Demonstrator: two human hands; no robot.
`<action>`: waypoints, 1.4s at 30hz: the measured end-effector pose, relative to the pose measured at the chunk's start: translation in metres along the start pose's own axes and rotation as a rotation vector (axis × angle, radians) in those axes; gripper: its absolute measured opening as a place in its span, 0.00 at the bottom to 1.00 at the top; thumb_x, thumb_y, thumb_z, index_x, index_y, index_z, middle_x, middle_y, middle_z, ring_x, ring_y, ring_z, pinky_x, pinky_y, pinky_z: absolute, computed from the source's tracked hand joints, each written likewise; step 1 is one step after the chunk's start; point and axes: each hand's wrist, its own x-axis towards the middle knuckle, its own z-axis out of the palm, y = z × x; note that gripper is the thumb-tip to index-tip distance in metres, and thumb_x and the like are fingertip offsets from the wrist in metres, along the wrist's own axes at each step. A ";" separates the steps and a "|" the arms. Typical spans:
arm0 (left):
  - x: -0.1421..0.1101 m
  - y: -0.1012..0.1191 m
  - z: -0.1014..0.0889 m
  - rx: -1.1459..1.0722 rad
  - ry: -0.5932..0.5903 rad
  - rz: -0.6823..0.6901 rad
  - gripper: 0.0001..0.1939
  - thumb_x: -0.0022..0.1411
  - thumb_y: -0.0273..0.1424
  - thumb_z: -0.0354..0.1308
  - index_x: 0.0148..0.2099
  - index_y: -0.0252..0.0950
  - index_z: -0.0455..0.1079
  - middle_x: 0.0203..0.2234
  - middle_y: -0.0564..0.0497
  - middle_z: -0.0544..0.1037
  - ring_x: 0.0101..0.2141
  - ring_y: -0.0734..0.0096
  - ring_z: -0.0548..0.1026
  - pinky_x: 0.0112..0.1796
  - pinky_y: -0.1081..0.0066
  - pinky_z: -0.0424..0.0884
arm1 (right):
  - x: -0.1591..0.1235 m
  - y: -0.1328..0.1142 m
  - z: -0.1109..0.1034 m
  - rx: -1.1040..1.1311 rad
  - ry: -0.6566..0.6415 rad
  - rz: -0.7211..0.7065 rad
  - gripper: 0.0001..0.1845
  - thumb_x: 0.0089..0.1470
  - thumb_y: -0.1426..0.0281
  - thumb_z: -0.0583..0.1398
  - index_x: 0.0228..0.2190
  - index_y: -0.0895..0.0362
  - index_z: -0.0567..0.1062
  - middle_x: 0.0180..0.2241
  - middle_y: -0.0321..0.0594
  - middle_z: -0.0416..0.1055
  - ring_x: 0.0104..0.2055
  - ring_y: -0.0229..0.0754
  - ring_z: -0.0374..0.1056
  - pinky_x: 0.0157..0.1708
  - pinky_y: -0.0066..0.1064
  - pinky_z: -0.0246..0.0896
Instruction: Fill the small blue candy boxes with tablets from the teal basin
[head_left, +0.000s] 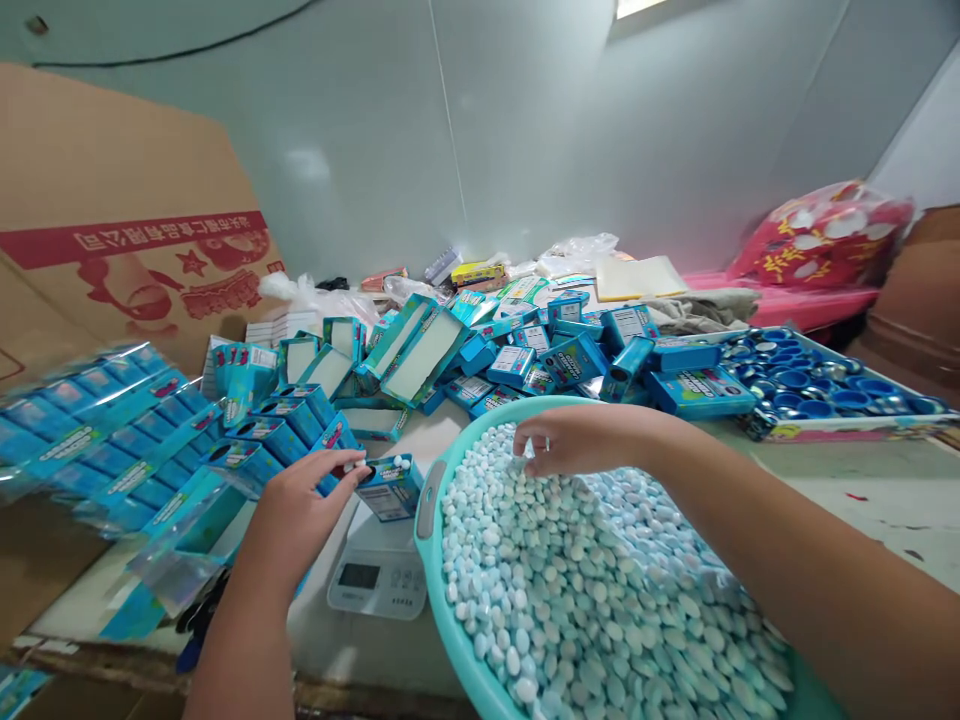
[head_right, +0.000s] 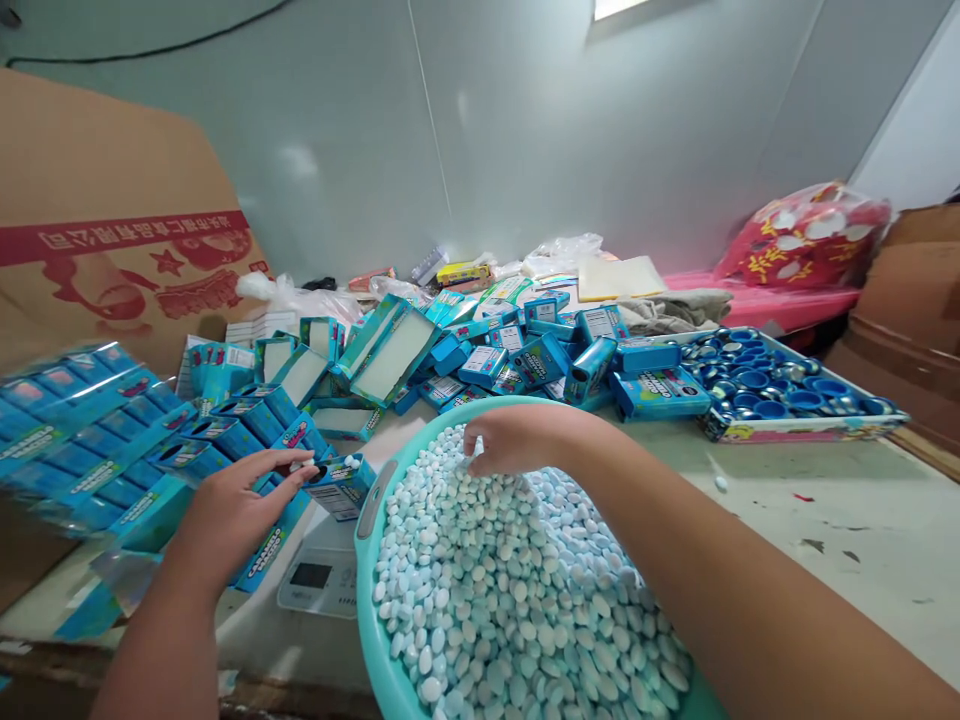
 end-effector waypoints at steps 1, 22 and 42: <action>0.001 -0.001 0.001 0.004 -0.001 -0.010 0.16 0.63 0.46 0.61 0.44 0.42 0.81 0.44 0.50 0.83 0.44 0.58 0.80 0.41 0.69 0.75 | 0.000 0.000 0.000 -0.001 0.003 -0.001 0.20 0.58 0.59 0.63 0.50 0.52 0.78 0.47 0.45 0.77 0.42 0.51 0.73 0.35 0.36 0.62; -0.004 -0.020 0.019 -0.101 0.056 0.040 0.18 0.63 0.50 0.61 0.44 0.45 0.82 0.43 0.51 0.84 0.47 0.57 0.80 0.52 0.62 0.75 | -0.001 -0.003 0.000 -0.024 0.007 0.030 0.18 0.61 0.62 0.63 0.51 0.52 0.78 0.47 0.44 0.77 0.42 0.50 0.74 0.34 0.34 0.62; -0.008 -0.011 0.024 0.054 0.354 0.272 0.14 0.70 0.37 0.57 0.52 0.39 0.77 0.45 0.47 0.80 0.46 0.61 0.78 0.45 0.66 0.76 | 0.000 0.001 0.002 0.015 -0.021 0.020 0.19 0.60 0.64 0.62 0.52 0.51 0.77 0.48 0.44 0.76 0.42 0.47 0.73 0.35 0.32 0.61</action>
